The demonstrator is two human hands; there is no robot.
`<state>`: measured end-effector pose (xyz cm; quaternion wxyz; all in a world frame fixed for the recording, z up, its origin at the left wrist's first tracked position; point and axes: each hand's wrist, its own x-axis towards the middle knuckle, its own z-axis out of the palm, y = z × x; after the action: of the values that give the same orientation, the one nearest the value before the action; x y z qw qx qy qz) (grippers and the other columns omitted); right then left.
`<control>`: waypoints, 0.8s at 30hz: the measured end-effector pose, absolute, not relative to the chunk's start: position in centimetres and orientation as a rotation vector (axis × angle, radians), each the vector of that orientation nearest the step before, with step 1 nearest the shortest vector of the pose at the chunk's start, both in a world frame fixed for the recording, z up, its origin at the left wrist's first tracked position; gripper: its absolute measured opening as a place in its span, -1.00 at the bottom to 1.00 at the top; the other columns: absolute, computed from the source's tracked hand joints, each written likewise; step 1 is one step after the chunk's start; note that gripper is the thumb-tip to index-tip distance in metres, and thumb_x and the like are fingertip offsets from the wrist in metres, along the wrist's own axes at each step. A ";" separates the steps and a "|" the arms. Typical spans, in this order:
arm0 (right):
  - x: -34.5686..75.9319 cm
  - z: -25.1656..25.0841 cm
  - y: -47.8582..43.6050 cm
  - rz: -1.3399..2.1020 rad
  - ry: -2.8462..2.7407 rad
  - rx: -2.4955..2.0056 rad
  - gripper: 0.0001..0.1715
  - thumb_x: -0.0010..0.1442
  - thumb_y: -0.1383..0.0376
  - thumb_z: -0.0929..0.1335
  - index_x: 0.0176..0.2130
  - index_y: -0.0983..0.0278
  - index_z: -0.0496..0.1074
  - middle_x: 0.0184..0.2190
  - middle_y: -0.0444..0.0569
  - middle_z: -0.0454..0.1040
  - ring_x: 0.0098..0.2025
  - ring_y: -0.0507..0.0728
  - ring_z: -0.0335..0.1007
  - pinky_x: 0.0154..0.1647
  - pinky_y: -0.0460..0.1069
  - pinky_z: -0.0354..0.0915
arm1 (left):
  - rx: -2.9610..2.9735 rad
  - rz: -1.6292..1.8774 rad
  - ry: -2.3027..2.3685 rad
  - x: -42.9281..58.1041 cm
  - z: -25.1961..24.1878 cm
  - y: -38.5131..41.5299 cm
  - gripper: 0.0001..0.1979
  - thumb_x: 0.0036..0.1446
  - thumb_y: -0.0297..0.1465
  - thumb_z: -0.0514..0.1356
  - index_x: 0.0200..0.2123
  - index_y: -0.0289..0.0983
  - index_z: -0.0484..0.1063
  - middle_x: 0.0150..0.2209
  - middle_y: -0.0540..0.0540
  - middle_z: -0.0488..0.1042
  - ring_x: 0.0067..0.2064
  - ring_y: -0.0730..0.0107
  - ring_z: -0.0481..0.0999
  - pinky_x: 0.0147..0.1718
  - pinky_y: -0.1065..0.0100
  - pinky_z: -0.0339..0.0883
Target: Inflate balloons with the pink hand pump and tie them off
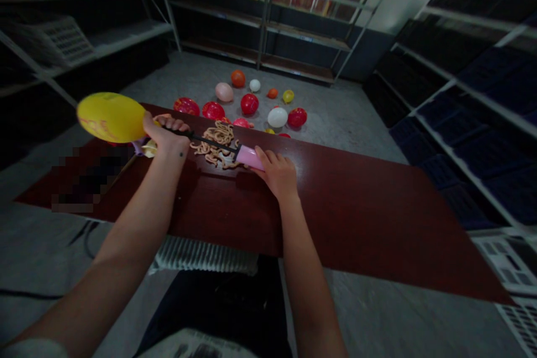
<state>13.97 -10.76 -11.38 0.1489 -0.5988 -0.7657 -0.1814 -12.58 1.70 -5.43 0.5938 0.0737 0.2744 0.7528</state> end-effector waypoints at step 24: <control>11.7 -10.6 -12.0 -0.178 -2.193 -1.800 -0.25 0.35 -0.12 0.29 0.31 0.25 0.30 0.03 0.18 0.56 -0.12 0.24 0.50 -0.20 0.03 0.26 | 0.298 1.744 0.689 -2.3 -5.5 -3.2 -0.46 0.54 -0.28 -0.07 -0.58 -0.25 -0.01 -0.71 0.11 -0.09 -0.72 0.55 -0.05 -0.71 0.44 -0.18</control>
<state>11.73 -12.00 -10.58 0.1490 -0.6262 -0.7628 -0.0618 -2.32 -3.17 -5.46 0.5821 0.1277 0.2951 0.7469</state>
